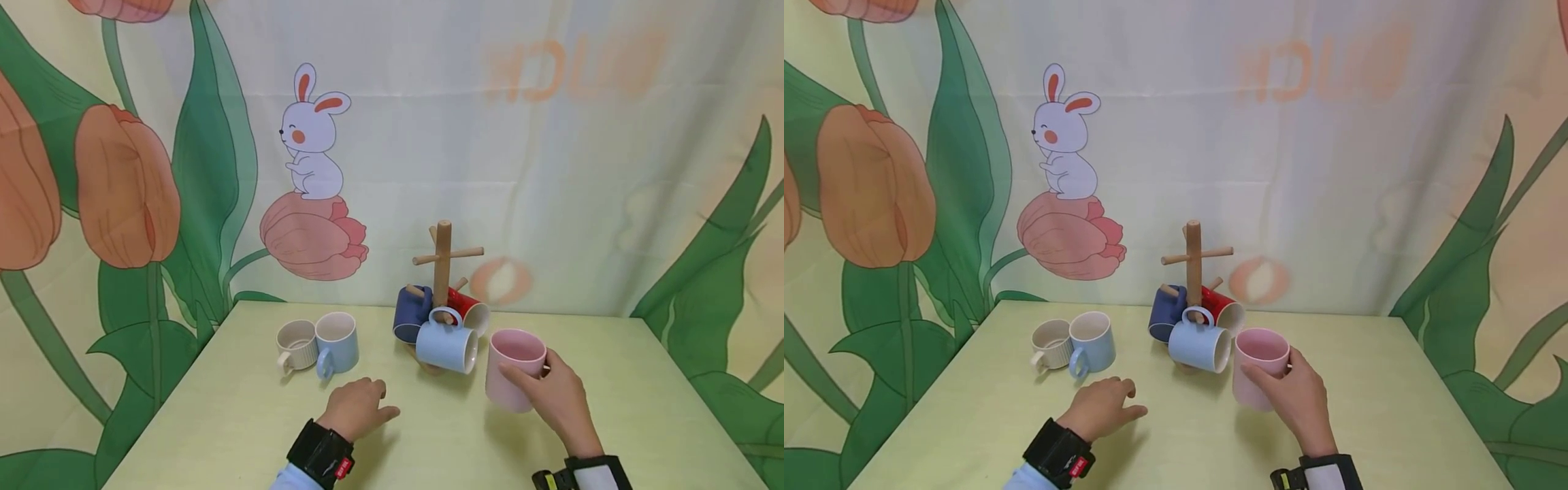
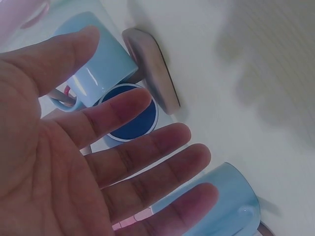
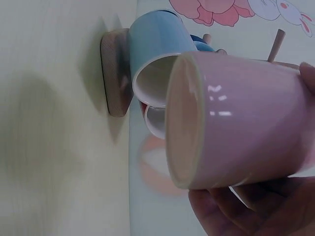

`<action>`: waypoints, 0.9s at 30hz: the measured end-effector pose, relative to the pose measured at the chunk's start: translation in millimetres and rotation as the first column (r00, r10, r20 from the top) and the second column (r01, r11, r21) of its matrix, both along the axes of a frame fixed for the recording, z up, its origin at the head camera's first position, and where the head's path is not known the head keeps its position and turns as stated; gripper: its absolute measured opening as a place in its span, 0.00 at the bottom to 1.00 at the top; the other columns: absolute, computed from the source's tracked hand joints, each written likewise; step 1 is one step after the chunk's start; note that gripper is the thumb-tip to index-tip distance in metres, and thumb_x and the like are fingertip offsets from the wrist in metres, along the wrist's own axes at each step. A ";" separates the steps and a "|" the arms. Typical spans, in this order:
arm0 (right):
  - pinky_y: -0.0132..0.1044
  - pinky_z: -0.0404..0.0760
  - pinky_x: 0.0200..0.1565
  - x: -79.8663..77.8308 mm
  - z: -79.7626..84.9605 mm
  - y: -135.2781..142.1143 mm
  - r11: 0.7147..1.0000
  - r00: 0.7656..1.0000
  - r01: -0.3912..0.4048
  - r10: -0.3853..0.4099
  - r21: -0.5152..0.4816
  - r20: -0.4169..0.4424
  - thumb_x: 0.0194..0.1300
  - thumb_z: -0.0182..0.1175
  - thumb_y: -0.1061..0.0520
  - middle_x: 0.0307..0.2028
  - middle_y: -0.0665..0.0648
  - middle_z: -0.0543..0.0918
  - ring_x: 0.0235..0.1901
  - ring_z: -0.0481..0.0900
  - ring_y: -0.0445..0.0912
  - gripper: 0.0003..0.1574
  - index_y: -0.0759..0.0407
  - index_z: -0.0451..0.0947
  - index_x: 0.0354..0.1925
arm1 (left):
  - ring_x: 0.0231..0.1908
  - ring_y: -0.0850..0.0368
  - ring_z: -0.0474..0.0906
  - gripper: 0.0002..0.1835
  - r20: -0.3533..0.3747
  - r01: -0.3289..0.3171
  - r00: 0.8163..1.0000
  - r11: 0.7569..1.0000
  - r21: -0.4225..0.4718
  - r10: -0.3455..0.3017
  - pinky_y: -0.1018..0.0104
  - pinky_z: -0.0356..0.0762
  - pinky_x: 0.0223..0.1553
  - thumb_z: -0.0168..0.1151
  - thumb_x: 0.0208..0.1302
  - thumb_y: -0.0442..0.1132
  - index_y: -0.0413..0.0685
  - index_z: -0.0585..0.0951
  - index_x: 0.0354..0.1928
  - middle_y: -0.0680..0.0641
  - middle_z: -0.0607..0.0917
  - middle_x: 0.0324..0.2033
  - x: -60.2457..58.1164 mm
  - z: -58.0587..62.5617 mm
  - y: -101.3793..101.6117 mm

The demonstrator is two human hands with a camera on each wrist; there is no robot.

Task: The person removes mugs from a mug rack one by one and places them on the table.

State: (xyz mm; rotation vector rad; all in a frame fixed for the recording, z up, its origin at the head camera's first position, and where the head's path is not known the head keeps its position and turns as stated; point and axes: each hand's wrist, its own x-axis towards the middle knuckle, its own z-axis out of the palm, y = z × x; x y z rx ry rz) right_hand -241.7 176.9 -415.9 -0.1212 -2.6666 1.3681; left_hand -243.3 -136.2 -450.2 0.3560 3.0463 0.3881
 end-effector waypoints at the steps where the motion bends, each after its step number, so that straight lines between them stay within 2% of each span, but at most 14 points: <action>1: 0.55 0.79 0.51 1.8 -0.6 0.5 1.000 1.000 -0.012 0.012 0.004 0.017 0.54 0.69 0.28 0.57 0.69 0.78 0.55 0.78 0.60 0.55 0.64 0.68 0.64 | 0.31 0.50 0.79 0.20 -0.004 0.003 1.000 1.000 0.002 -0.003 0.52 0.76 0.31 0.68 0.60 0.56 0.46 0.82 0.39 0.47 0.82 0.30 0.2 0.8 0.1; 4: 0.53 0.79 0.50 5.7 -2.3 1.7 0.998 0.997 -0.055 0.055 0.009 0.053 0.55 0.69 0.29 0.56 0.68 0.79 0.53 0.79 0.59 0.53 0.64 0.69 0.63 | 0.31 0.51 0.79 0.20 -0.023 0.015 1.000 1.000 0.005 -0.015 0.52 0.76 0.31 0.68 0.60 0.56 0.46 0.82 0.39 0.48 0.82 0.30 1.0 2.7 0.7; 9: 0.48 0.79 0.48 7.0 -6.6 0.8 0.988 0.985 -0.139 0.144 -0.063 0.094 0.57 0.70 0.35 0.53 0.63 0.81 0.49 0.80 0.52 0.46 0.63 0.72 0.61 | 0.32 0.52 0.80 0.20 -0.048 0.044 0.998 0.999 0.013 -0.044 0.53 0.76 0.31 0.68 0.60 0.55 0.46 0.82 0.40 0.48 0.82 0.32 1.8 5.6 4.1; 15: 0.44 0.77 0.49 9.3 -15.1 -3.3 0.957 0.962 -0.242 0.258 -0.160 0.089 0.56 0.73 0.44 0.49 0.56 0.84 0.48 0.80 0.48 0.37 0.60 0.76 0.58 | 0.35 0.52 0.80 0.20 -0.050 0.079 0.996 0.996 0.033 -0.078 0.54 0.77 0.32 0.68 0.62 0.54 0.46 0.82 0.44 0.48 0.83 0.35 3.2 11.8 11.7; 18: 0.43 0.77 0.49 10.7 -18.2 -5.8 0.933 0.942 -0.312 0.329 -0.178 0.071 0.56 0.74 0.47 0.48 0.54 0.84 0.49 0.80 0.47 0.35 0.60 0.77 0.58 | 0.36 0.52 0.81 0.19 -0.070 0.105 0.992 0.993 0.050 -0.101 0.55 0.77 0.33 0.68 0.62 0.54 0.47 0.82 0.45 0.48 0.83 0.36 4.7 13.8 14.6; 22: 0.43 0.77 0.48 12.4 -22.6 -8.7 0.877 0.889 -0.440 0.455 -0.190 0.043 0.56 0.74 0.49 0.49 0.54 0.83 0.51 0.78 0.50 0.36 0.59 0.76 0.60 | 0.37 0.53 0.81 0.20 -0.091 0.145 0.986 0.987 0.065 -0.139 0.56 0.77 0.33 0.67 0.63 0.55 0.48 0.81 0.47 0.50 0.83 0.37 5.8 14.3 18.4; 27: 0.43 0.77 0.50 14.3 -26.4 -13.9 0.765 0.784 -0.599 0.620 -0.236 0.021 0.58 0.72 0.53 0.52 0.56 0.82 0.53 0.76 0.53 0.35 0.59 0.74 0.62 | 0.42 0.52 0.82 0.22 -0.078 0.193 0.979 0.977 0.095 -0.186 0.54 0.79 0.39 0.67 0.63 0.54 0.48 0.80 0.53 0.48 0.83 0.43 7.2 17.8 23.8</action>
